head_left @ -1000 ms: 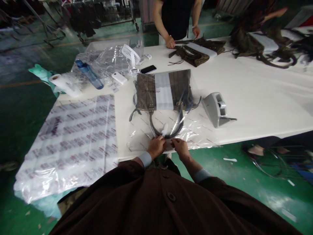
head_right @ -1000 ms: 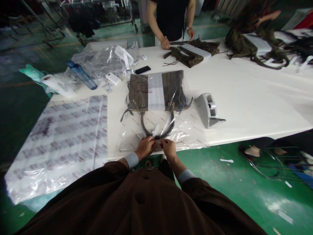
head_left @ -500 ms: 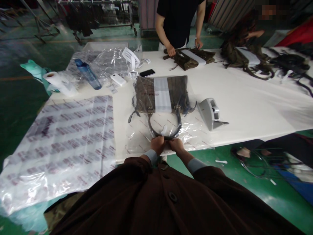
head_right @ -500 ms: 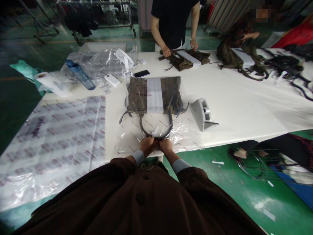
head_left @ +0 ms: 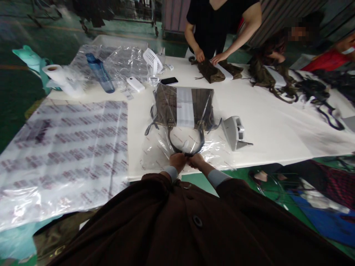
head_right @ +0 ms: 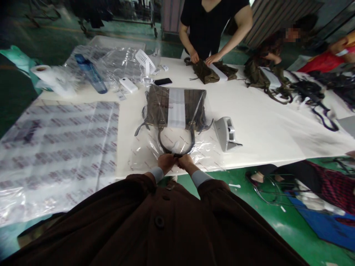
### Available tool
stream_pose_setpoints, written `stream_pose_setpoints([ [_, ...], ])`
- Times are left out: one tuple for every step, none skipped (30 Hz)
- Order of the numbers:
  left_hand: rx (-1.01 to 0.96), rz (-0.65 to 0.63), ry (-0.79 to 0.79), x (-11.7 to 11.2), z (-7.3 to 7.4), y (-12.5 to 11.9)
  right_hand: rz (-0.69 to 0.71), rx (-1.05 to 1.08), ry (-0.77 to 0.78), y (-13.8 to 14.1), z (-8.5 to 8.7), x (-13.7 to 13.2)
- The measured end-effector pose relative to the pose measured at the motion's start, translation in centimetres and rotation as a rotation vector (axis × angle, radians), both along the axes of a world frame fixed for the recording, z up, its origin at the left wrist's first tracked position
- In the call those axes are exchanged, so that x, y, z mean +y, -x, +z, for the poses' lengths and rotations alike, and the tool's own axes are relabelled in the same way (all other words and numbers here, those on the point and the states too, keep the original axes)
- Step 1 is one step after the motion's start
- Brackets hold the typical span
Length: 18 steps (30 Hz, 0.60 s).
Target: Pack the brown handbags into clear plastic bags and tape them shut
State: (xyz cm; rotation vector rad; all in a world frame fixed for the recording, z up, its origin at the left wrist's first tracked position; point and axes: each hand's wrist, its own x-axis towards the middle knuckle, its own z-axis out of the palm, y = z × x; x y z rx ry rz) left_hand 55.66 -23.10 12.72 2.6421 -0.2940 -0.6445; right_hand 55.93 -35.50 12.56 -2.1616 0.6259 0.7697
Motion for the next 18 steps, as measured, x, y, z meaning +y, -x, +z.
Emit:
stream_pose_setpoints([
  [0.008,0.002,0.007,0.0,0.0,-0.1,0.016,0.044,0.018,-0.1,0.2,0.0],
  [0.014,0.005,0.017,0.0,-0.1,-0.1,0.032,0.072,0.041,-0.2,0.5,0.0],
  [0.017,0.006,0.028,0.1,-0.1,-0.1,0.049,0.094,0.068,-0.2,0.8,-0.1],
  [0.019,0.007,0.04,0.1,-0.1,-0.1,0.069,0.113,0.1,-0.2,1.0,-0.3],
  [0.021,0.007,0.052,0.2,-0.1,-0.1,0.092,0.13,0.136,-0.1,1.3,-0.6],
  [0.022,0.007,0.062,0.3,0.0,0.0,0.118,0.146,0.17,0.0,1.5,-0.9],
  [0.023,0.008,0.07,0.4,0.0,0.0,0.15,0.156,0.201,0.3,1.7,-1.4],
  [0.024,0.01,0.077,0.4,0.0,0.0,0.186,0.162,0.224,0.5,1.9,-1.9],
  [0.025,0.011,0.084,0.4,0.1,0.1,0.227,0.16,0.242,0.9,2.1,-2.6],
  [0.024,0.011,0.09,0.4,0.2,0.2,0.273,0.152,0.257,1.3,2.4,-3.3],
  [0.021,0.01,0.098,0.4,0.4,0.3,0.32,0.141,0.274,1.8,2.7,-4.0],
  [0.016,0.009,0.107,0.5,0.6,0.4,0.366,0.13,0.294,2.3,2.9,-4.8],
  [0.011,0.007,0.114,0.6,0.9,0.6,0.407,0.122,0.314,2.8,3.2,-5.5],
  [0.005,-0.002,0.126,0.9,1.2,0.9,0.44,0.118,0.33,3.4,3.4,-6.2],
  [-0.008,-0.017,0.144,1.5,1.6,1.4,0.463,0.115,0.34,3.9,3.6,-6.8],
  [-0.034,-0.031,0.169,2.3,1.9,1.9,0.476,0.111,0.343,4.5,3.7,-7.3],
  [-0.081,-0.029,0.192,3.5,2.1,2.5,0.487,0.098,0.344,5.1,3.7,-7.7],
  [-0.147,0.001,0.206,4.9,2.2,3.3,0.501,0.072,0.347,5.7,3.7,-7.9],
])
